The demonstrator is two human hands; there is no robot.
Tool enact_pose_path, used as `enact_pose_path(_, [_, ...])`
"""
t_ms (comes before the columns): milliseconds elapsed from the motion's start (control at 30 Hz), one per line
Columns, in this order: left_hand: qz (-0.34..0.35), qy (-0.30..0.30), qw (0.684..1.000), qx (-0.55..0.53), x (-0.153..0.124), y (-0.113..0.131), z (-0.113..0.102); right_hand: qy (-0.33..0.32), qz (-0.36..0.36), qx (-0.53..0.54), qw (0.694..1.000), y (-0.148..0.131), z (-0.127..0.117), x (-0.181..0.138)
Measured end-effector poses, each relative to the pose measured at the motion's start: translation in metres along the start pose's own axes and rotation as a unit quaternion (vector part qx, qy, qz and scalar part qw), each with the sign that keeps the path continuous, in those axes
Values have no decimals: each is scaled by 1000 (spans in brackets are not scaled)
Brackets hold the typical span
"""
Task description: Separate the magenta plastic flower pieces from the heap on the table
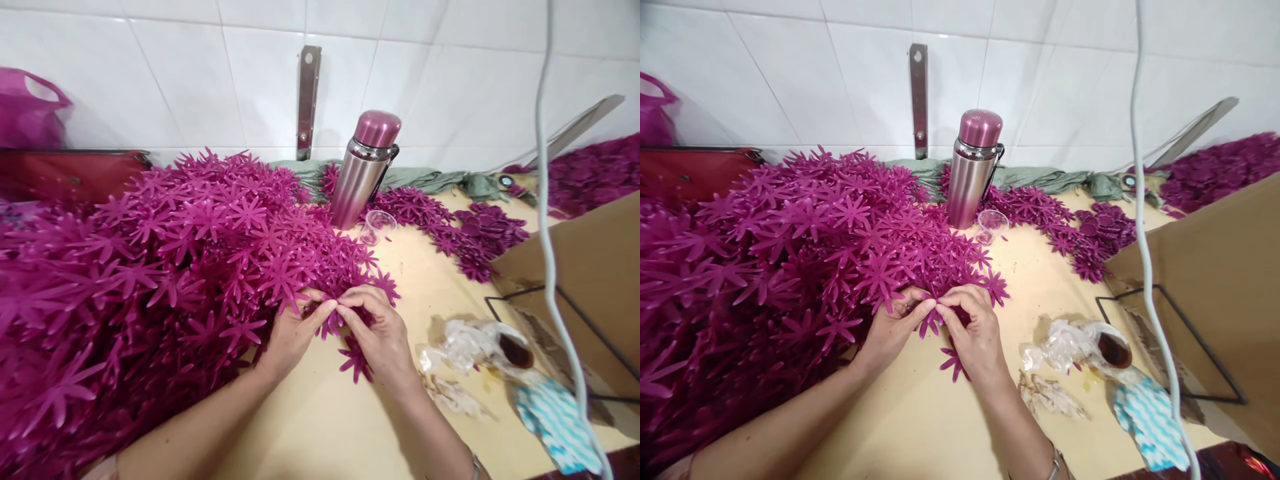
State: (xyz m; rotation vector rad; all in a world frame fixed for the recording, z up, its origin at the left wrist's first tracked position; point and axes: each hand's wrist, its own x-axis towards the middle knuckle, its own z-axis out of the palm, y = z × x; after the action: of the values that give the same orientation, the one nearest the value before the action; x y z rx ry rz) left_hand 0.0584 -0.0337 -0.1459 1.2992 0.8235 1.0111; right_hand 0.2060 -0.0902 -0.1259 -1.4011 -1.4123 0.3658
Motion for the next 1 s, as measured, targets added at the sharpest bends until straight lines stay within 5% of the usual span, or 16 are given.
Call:
enact_pose_path(133, [-2, 4, 1000, -16, 1, 0, 1, -26, 58, 61, 996, 0, -2, 1])
enact_pose_path(367, [25, -27, 999, 37, 1, 4, 0, 10, 4, -9, 1000, -1, -3, -1])
enact_pose_path(800, [7, -34, 999, 35, 0, 4, -1, 39, 79, 63, 994, 0, 1, -1])
enact_pose_path(1000, [24, -16, 999, 40, -1, 1, 1, -9, 108, 87, 990, 4, -4, 0])
